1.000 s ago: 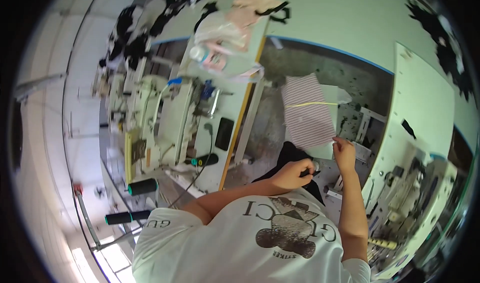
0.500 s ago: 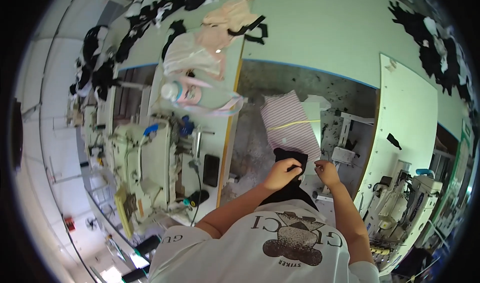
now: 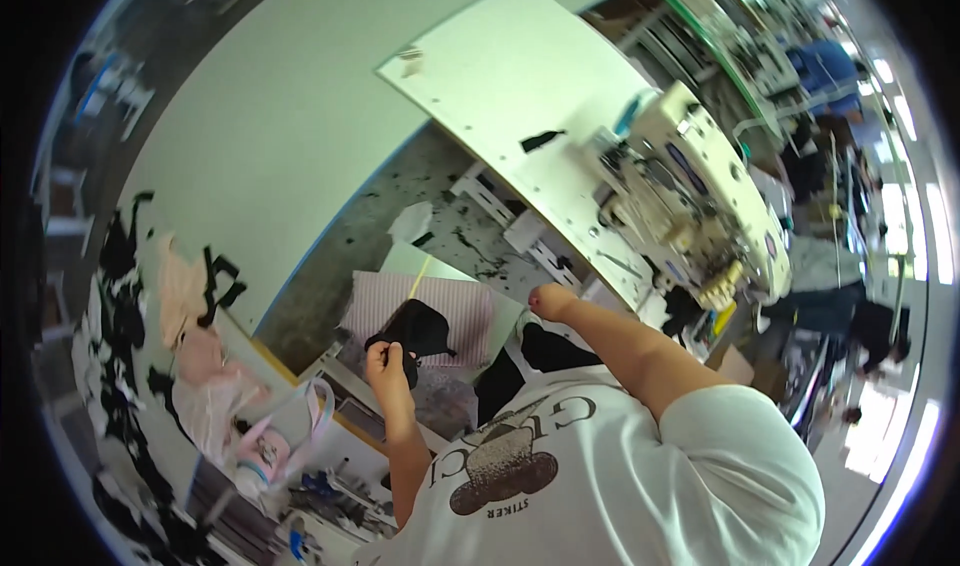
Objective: Trimming loose threads from black fabric garments using thread snips.
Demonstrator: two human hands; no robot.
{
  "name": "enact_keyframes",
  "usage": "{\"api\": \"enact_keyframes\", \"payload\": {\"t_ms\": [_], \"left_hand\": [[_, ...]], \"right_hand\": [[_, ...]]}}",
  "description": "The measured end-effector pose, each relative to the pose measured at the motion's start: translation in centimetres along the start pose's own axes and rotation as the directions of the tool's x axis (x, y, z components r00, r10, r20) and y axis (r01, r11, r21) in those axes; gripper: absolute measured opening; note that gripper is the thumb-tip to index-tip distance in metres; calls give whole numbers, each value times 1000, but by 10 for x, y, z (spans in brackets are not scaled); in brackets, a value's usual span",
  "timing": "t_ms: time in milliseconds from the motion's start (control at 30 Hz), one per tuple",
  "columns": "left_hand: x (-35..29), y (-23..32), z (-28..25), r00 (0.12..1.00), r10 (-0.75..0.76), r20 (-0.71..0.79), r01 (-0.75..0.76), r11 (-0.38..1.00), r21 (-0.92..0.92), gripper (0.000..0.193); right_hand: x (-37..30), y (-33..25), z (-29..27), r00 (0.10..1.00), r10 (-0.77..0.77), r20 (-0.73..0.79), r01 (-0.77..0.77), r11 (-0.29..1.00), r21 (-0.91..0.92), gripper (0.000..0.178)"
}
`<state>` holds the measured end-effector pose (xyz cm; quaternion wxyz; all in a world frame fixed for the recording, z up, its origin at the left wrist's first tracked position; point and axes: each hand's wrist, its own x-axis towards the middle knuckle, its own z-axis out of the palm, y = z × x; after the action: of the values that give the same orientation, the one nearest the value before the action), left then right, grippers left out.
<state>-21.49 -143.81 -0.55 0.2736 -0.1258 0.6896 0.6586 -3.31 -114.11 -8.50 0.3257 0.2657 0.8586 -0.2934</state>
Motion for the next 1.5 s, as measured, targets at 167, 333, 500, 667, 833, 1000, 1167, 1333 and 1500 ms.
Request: {"api": "enact_keyframes", "payload": {"t_ms": [167,333,500,667,833,1000,1167,1333,1500], "left_hand": [[6,11,44,988,-62,144,57,998,37,10],[3,9,79,953,-156,261,135,986,96,10],[-26,5,98,910,-254,328,198,961,195,10],[-101,26,141,866,-252,433,117,942,314,5],[-215,22,191,593,-436,677,150,886,440,7],[-355,-43,249,204,-564,800,-26,814,580,15],[-505,-140,343,47,-492,869,-375,798,472,8],[-642,-224,422,-40,-350,936,-594,761,259,13],[-715,-274,512,-70,-421,904,-600,742,299,14]], "right_hand": [[-26,7,-8,974,107,-200,-88,991,100,16],[-53,39,-32,665,414,-621,-326,910,258,14],[-69,118,-25,399,506,-765,-403,846,350,30],[-69,160,-10,496,399,-771,-382,898,218,9],[-102,138,15,575,11,-818,326,914,242,14],[-269,138,96,684,169,-710,456,660,597,19],[-430,295,258,717,438,-542,186,629,755,20],[-602,433,296,419,853,-312,202,247,948,17],[-637,567,266,210,936,-282,366,192,911,18]]}}
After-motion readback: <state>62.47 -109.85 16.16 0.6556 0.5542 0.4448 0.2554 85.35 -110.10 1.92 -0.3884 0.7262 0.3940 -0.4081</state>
